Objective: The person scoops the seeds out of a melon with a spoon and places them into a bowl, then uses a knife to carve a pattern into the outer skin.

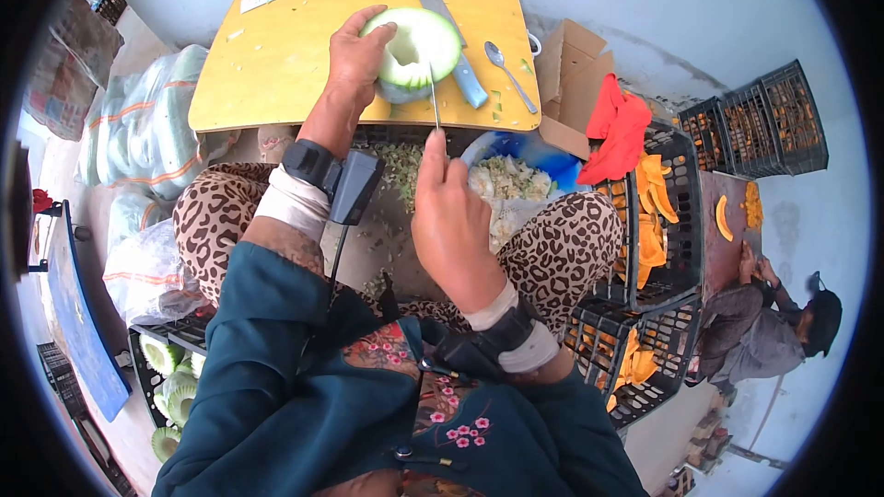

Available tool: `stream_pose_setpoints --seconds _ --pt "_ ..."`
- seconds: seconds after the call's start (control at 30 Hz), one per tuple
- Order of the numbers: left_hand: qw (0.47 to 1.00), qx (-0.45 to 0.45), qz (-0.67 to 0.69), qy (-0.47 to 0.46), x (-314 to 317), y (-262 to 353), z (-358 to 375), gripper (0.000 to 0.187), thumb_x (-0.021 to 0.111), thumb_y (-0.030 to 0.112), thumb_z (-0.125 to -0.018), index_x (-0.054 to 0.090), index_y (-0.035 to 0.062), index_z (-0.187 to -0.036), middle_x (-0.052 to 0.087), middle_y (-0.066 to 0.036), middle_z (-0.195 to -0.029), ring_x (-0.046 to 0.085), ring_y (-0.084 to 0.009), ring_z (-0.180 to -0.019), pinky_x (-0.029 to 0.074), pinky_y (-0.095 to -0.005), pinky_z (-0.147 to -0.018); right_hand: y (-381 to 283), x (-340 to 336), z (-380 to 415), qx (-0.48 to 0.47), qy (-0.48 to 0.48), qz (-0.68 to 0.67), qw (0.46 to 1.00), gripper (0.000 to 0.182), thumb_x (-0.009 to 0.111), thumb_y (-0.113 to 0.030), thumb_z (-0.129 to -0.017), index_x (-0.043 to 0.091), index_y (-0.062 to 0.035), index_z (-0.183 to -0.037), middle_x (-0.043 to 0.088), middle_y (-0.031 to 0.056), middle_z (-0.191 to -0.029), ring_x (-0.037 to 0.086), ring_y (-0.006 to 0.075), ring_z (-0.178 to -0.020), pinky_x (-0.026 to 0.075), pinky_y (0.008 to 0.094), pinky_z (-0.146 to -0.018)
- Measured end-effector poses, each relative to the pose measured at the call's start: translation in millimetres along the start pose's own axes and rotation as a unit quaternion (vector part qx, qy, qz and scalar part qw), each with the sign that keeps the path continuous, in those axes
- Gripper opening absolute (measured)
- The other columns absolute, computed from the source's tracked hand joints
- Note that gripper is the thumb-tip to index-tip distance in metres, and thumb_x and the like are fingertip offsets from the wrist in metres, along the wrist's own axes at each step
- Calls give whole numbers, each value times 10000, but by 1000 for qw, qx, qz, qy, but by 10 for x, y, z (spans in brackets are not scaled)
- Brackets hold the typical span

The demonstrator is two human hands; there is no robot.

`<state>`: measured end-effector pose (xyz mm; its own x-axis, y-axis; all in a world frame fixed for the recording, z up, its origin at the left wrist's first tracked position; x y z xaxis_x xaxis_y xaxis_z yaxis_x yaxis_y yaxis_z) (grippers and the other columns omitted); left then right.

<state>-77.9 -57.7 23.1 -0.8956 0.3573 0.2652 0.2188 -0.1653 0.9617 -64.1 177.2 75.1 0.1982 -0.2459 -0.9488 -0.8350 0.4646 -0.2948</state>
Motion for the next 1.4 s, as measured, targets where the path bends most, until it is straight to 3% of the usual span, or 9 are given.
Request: stream_pose_setpoints --seconds 0.13,0.17,0.27,0.4,0.6,1.4 --pt "998 -13 60 18 -127 -77 -118 410 656 39 -832 596 11 -1237 661 -150 -1082 648 -210 -907 535 -328 -781 327 308 295 36 -110 -15 993 586 544 42 -806 397 43 -1373 586 256 -947 605 458 -815 489 508 -699" --pt "998 -30 59 23 -149 -66 -106 427 639 35 -844 568 -3 -1264 654 -156 -1092 648 -218 -914 539 -341 -780 435 387 388 -8 -64 -29 997 567 535 13 -819 403 27 -1371 576 244 -908 617 433 -757 506 504 -663" --pt "998 -33 57 -7 -126 -22 -68 423 630 37 -853 568 8 -1271 651 -161 -1094 650 -221 -919 542 -341 -774 483 172 433 -36 19 -109 993 551 523 10 -831 408 29 -1369 576 240 -912 615 420 -798 500 486 -672" --pt "997 -48 48 -20 -71 24 -45 379 640 51 -879 578 18 -1251 660 -128 -1066 655 -202 -896 554 -314 -758 408 -135 207 -82 142 -206 965 528 514 76 -834 431 38 -1354 580 227 -903 607 374 -783 502 427 -703" --pt "997 -58 43 -24 -105 8 -68 382 644 48 -869 591 30 -1247 663 -134 -1071 658 -205 -888 554 -317 -755 292 -132 -29 -95 128 -271 949 494 514 105 -831 467 49 -1319 600 226 -915 630 337 -827 506 398 -745" --pt "995 -57 70 -43 -102 -2 -98 370 648 33 -854 605 32 -1222 662 -137 -1074 658 -207 -894 560 -324 -752 202 -183 -127 -108 102 -186 971 535 535 62 -821 450 21 -1347 560 206 -876 589 397 -761 485 464 -668"
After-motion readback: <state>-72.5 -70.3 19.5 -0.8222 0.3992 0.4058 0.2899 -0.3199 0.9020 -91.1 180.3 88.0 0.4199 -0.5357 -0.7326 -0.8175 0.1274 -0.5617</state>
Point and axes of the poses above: each hand's wrist, its own z-axis away from the middle knuckle, its own x-axis out of the palm, y = z × x, the point moved 6 cm from there along -z, towards the middle knuckle
